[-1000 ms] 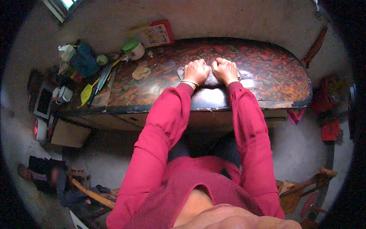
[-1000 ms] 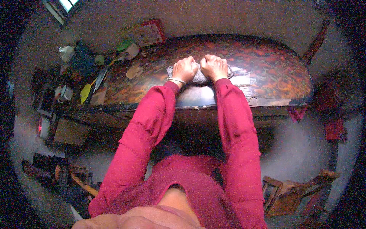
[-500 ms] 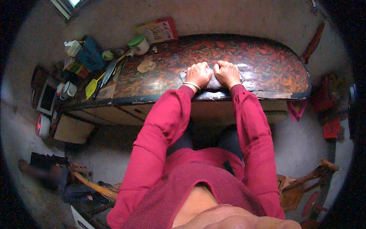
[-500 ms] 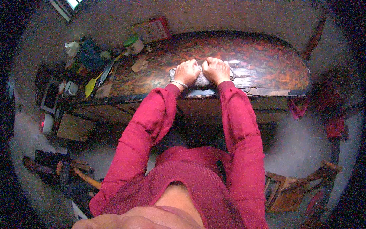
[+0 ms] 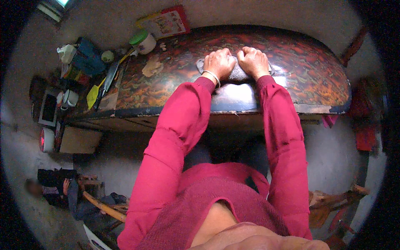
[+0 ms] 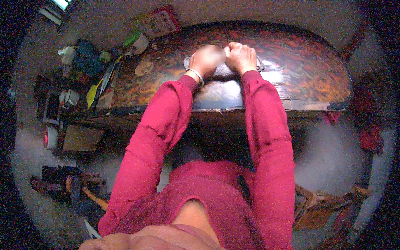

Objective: The person wipes the surface of a table with a cloth using both circular and linear motions.

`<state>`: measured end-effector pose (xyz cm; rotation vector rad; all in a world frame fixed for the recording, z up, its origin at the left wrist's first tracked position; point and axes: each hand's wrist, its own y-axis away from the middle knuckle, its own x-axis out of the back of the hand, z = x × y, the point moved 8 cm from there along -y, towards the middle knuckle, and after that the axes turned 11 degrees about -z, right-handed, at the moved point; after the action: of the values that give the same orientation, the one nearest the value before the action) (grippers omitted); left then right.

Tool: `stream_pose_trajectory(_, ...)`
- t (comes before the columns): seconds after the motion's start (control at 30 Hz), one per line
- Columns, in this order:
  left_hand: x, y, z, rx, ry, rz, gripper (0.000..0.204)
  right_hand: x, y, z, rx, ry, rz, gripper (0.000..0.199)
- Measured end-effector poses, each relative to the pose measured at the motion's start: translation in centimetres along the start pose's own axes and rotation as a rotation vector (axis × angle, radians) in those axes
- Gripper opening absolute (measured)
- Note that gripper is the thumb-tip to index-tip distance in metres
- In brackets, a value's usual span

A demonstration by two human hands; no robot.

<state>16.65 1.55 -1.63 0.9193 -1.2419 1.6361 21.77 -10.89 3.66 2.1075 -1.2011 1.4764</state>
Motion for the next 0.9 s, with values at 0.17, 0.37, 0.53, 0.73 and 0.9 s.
stream_pose_trajectory(0.17,-0.1,-1.9,-0.6,0.124,0.01,-0.111,0.027,-0.1,-1.5,0.5,-0.04,0.0,-0.016,0.035)
stream_pose_trajectory(0.37,3.8,-0.1,1.4,0.18,0.079,0.031,0.026,-0.6,-1.4,0.8,0.01,0.048,0.044,0.033)
stream_pose_trajectory(0.53,4.6,2.5,2.6,0.174,0.105,0.035,0.026,-0.3,1.1,0.2,0.087,0.047,0.136,0.028)
stream_pose_trajectory(0.73,4.8,5.2,4.1,0.147,0.086,0.074,0.024,0.7,4.6,-1.0,0.091,0.107,0.105,0.027)
stream_pose_trajectory(0.9,5.2,6.7,4.8,0.138,0.091,0.094,0.024,1.1,6.1,-1.6,0.105,0.064,0.081,0.029)
